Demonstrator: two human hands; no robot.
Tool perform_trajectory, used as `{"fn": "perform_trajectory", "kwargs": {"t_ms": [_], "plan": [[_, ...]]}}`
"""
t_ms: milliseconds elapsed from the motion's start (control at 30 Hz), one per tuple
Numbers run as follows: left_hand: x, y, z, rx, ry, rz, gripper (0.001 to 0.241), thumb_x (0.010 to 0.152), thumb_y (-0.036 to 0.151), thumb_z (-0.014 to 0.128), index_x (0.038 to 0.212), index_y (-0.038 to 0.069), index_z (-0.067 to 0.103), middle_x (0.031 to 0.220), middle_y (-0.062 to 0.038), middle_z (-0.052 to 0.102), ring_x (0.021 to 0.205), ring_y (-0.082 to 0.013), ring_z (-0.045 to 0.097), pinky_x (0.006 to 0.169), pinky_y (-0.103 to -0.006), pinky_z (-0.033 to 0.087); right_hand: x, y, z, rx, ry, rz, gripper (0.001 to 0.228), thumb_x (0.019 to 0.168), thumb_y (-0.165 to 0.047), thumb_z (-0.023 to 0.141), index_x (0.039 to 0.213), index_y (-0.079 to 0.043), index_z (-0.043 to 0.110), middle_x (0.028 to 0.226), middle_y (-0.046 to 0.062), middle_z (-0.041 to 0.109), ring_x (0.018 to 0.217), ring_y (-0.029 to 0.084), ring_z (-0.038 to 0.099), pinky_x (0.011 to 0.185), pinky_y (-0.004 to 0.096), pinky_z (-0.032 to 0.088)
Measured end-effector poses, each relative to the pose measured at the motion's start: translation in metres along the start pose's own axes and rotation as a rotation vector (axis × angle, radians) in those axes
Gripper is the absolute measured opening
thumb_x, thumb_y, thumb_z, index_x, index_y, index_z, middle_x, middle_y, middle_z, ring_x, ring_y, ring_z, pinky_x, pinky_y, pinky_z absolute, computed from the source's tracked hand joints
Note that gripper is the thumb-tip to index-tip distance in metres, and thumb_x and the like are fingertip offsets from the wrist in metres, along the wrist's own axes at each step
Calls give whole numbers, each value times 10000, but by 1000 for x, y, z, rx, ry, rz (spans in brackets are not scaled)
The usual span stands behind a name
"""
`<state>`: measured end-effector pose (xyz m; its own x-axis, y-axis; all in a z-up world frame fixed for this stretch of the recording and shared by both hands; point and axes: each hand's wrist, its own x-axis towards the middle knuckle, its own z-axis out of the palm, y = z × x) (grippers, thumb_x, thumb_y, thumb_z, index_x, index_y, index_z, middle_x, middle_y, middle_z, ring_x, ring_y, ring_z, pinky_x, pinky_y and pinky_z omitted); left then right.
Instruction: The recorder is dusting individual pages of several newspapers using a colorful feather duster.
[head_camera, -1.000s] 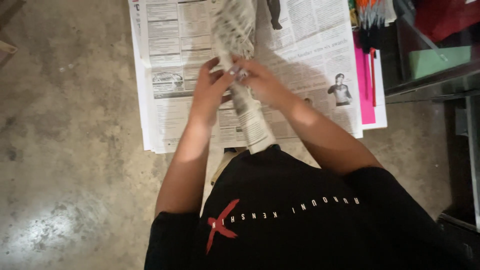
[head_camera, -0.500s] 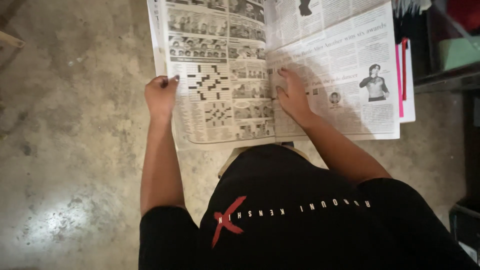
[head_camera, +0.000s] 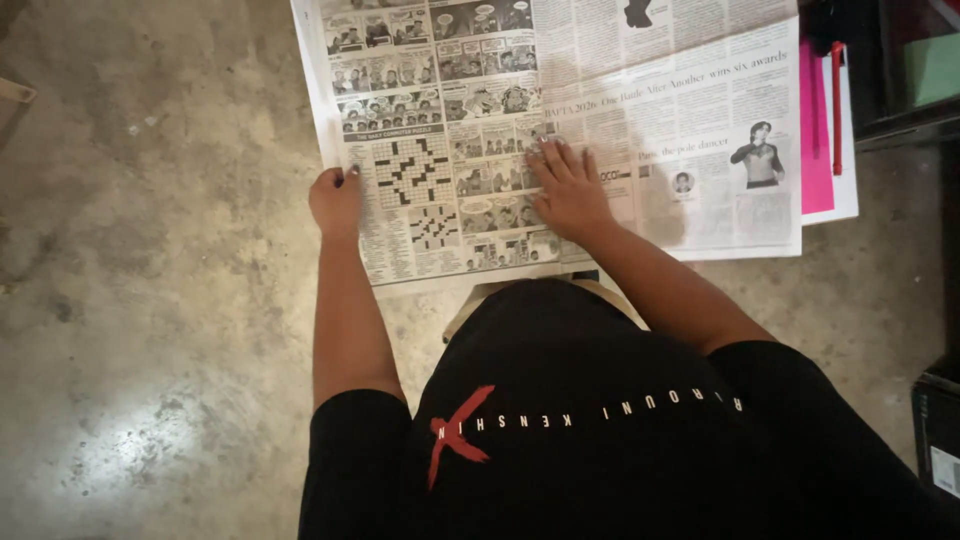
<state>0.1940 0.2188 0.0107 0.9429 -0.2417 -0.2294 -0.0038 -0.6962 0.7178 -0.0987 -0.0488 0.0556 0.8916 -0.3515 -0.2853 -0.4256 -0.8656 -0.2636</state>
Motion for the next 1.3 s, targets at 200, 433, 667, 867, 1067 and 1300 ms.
{"fn": "perform_trajectory", "kwargs": {"t_ms": [200,433,667,867,1067,1300], "plan": [[13,-20,15,-89,86,67,269,947,251,694,1029,3,761,863,-125,746,744,-204,675,722,-384,531,15,13,-2,-87,61,-33,679,1035,-483,355,1647,-237,197,1731,80,78,1591,306,57,1251,585,1],[0,-19,12,-174,147,119,253,934,224,740,980,-25,751,816,-134,748,708,-199,669,690,-360,543,20,67,-34,223,106,54,635,1078,-381,427,1662,-157,316,1759,103,232,1654,312,188,1364,559,101],[1,-25,16,-170,191,170,233,973,202,717,1013,-24,758,834,-121,747,734,-214,679,715,-366,543,-31,307,-8,-286,724,661,785,982,-333,689,1537,50,287,1592,272,304,1505,416,285,1307,502,212],[-81,91,25,67,317,213,578,862,179,791,1351,-10,545,1310,-183,566,1204,-305,520,1061,-444,407,-60,373,-14,227,505,881,964,944,-321,742,1662,13,193,1588,313,411,1449,441,427,1209,455,367],[-164,129,141,376,-460,657,475,957,43,542,1430,59,576,1573,-177,490,1475,-327,420,1250,-498,265,-44,412,4,124,497,870,907,815,-226,792,1540,14,303,1343,345,539,1225,494,551,1002,488,464],[-203,118,161,534,-510,986,701,862,262,695,1495,89,448,1627,-109,358,1499,-334,294,1205,-555,237,-36,436,20,237,732,664,239,940,-3,608,1176,-13,646,1121,216,723,1044,381,718,894,455,575]]}}
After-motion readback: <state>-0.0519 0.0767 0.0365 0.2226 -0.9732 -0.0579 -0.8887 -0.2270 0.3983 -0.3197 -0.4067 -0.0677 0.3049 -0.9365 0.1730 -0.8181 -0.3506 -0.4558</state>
